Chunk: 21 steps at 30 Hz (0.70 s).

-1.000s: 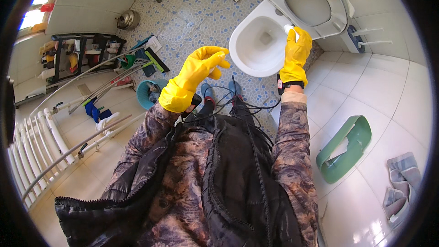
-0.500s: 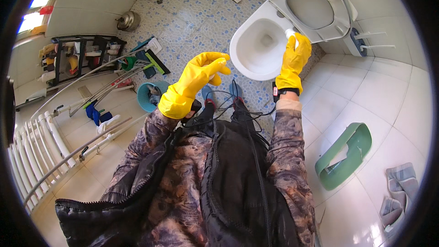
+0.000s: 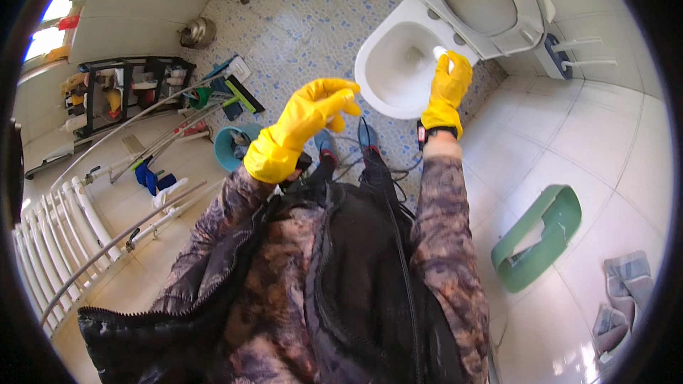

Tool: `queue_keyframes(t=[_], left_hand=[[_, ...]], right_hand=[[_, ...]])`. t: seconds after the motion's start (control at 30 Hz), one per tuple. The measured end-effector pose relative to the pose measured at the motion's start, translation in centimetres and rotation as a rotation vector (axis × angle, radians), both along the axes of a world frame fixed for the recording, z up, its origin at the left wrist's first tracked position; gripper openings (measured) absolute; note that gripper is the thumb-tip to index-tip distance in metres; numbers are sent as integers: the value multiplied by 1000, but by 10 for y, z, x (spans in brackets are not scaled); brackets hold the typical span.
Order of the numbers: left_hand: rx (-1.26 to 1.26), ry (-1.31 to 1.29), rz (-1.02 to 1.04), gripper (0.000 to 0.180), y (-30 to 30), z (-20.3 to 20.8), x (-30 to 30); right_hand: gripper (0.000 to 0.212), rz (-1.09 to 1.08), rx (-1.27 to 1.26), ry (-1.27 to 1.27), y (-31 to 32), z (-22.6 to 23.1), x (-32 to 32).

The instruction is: The person moves a blue stool, then picks up a yellow basin and a white bottle from a cluttered counter. They rinse the basin under the sink faucet, pour out the water, and place the basin aside. The person opens the white bottle, pours some of its contents into the toilet bowl, closes the bottle, and places it on a shelf. They rinse their gloved hands under the faucet, then move a red watering can and a beige basin on the floor before rinsing their hands again.

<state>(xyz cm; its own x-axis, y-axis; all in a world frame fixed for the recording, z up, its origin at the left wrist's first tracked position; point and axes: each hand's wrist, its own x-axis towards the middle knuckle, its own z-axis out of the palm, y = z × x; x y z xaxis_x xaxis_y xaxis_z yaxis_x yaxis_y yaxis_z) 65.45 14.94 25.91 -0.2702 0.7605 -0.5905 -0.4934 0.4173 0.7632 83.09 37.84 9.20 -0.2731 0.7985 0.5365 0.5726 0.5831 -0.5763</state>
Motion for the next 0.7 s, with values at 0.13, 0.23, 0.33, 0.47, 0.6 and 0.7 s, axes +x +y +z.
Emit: queue_keyframes(t=[0.13,0.23,0.33,0.47,0.6,0.7], left_hand=[[-16,-14,6,29,-1,2,3],[6,-29,-11,30,0,3,1],[29,1,-25,31,-2,5,1],[26,-43,-34,30,-4,7,2],[44,-48,-48,30,-6,9,3],[33,-39,-75,30,-6,10,3]], right_hand=[[15,-7,63,81,-1,0,-2],[14,-30,0,19,-1,1,-4],[13,-16,7,39,-2,2,-7],[12,-12,-15,73,-3,4,-9],[10,17,10,23,-3,5,-6],[10,13,-29,51,-4,-1,-3]])
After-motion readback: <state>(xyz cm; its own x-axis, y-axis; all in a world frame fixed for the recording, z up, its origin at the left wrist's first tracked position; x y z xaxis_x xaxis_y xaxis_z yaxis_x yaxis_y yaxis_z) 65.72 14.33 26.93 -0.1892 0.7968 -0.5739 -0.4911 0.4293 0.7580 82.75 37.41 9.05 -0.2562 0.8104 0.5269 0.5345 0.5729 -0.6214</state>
